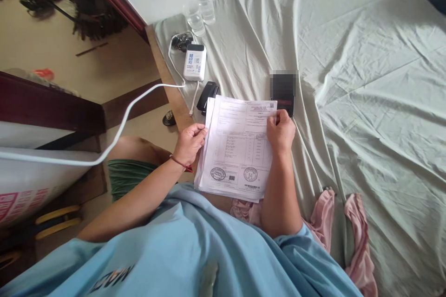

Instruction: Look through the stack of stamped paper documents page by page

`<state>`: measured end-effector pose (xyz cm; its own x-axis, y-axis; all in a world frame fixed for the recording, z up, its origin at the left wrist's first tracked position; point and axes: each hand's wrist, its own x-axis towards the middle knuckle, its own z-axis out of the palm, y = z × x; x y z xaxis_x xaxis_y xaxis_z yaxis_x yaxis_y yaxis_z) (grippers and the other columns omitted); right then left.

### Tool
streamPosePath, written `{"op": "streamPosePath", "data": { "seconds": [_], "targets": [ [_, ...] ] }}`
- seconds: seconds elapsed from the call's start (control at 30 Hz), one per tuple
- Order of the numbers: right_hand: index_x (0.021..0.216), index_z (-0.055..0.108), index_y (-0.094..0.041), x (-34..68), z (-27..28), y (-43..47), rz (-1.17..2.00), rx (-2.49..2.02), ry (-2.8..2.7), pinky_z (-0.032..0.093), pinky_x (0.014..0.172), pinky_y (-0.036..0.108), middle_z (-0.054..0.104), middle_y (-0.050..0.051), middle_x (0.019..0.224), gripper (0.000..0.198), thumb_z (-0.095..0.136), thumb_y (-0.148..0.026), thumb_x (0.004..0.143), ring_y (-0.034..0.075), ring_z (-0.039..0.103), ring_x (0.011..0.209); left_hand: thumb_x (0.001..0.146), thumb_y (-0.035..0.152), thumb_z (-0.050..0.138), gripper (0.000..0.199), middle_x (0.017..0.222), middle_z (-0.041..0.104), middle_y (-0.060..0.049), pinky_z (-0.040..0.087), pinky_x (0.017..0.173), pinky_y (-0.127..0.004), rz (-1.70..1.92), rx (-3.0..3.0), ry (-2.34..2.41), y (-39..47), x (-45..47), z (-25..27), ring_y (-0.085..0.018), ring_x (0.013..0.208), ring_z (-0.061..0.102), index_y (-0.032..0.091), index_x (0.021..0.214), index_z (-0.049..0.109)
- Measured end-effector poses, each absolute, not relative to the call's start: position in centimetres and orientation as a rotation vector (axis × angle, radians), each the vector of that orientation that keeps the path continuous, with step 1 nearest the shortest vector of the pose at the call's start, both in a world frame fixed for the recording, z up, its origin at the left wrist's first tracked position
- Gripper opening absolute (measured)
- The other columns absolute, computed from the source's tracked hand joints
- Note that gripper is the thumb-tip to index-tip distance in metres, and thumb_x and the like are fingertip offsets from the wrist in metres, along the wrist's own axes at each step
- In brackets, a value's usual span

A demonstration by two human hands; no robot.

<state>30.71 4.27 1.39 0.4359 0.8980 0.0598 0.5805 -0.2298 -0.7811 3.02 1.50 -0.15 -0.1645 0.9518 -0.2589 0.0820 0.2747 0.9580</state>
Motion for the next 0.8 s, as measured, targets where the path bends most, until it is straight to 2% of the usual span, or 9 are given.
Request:
{"op": "streamPosePath", "data": {
  "seconds": [0.1,0.27,0.43,0.57,0.7,0.8],
  "targets": [
    [0.08,0.061,-0.022,31.0,0.9,4.3,0.517,-1.856,-1.251,0.038,0.067,0.033,0.062,-0.001,0.07,0.009,0.057,-0.031,0.08,0.018,0.052,0.065,0.076,0.045,0.075,0.031,0.063,0.054,0.005,0.033,0.044,-0.02,1.094,1.058,1.5,1.3,2.6,-0.9,-0.007,0.048,0.042,0.018,0.084,0.062],
    [0.081,0.06,-0.023,31.8,0.6,4.3,0.477,-1.781,-1.166,0.041,0.066,0.032,0.061,-0.001,0.069,0.01,0.057,-0.032,0.084,0.016,0.053,0.063,0.084,0.041,0.07,0.024,0.064,0.053,0.005,0.036,0.046,-0.02,1.067,1.17,1.516,1.3,2.2,-1.6,-0.008,0.048,0.047,0.019,0.09,0.061],
    [0.086,0.059,-0.023,32.3,0.5,4.4,0.727,-1.653,-1.031,0.035,0.054,0.027,0.057,-0.003,0.064,0.009,0.057,-0.031,0.084,0.013,0.047,0.056,0.08,0.039,0.071,0.025,0.063,0.053,0.005,0.031,0.043,-0.02,1.021,1.07,1.51,1.4,2.5,-0.9,-0.006,0.045,0.042,0.017,0.088,0.062],
    [0.084,0.063,-0.021,32.0,0.6,4.2,0.875,-1.627,-1.067,0.033,0.053,0.026,0.058,-0.002,0.064,0.012,0.058,-0.031,0.078,0.013,0.047,0.056,0.072,0.038,0.077,0.029,0.062,0.055,0.004,0.026,0.042,-0.019,0.994,0.996,1.465,1.4,2.7,-0.3,-0.005,0.046,0.039,0.016,0.085,0.063],
    [0.069,0.058,-0.022,31.9,1.2,4.0,0.796,-1.769,-1.21,0.031,0.055,0.028,0.047,-0.005,0.056,0.008,0.054,-0.026,0.075,0.013,0.04,0.056,0.066,0.037,0.081,0.033,0.059,0.054,0.006,0.024,0.041,-0.018,1.061,0.908,1.405,1.4,2.8,-0.1,-0.004,0.044,0.037,0.017,0.081,0.059],
    [0.06,0.05,-0.023,32.3,1.8,4.0,0.655,-1.89,-1.247,0.03,0.058,0.03,0.04,-0.005,0.053,0.014,0.053,-0.023,0.074,0.013,0.037,0.056,0.063,0.035,0.084,0.036,0.059,0.053,0.007,0.024,0.041,-0.018,1.122,0.875,1.368,1.3,2.9,0.0,-0.004,0.044,0.036,0.018,0.08,0.057]
  ]
}}
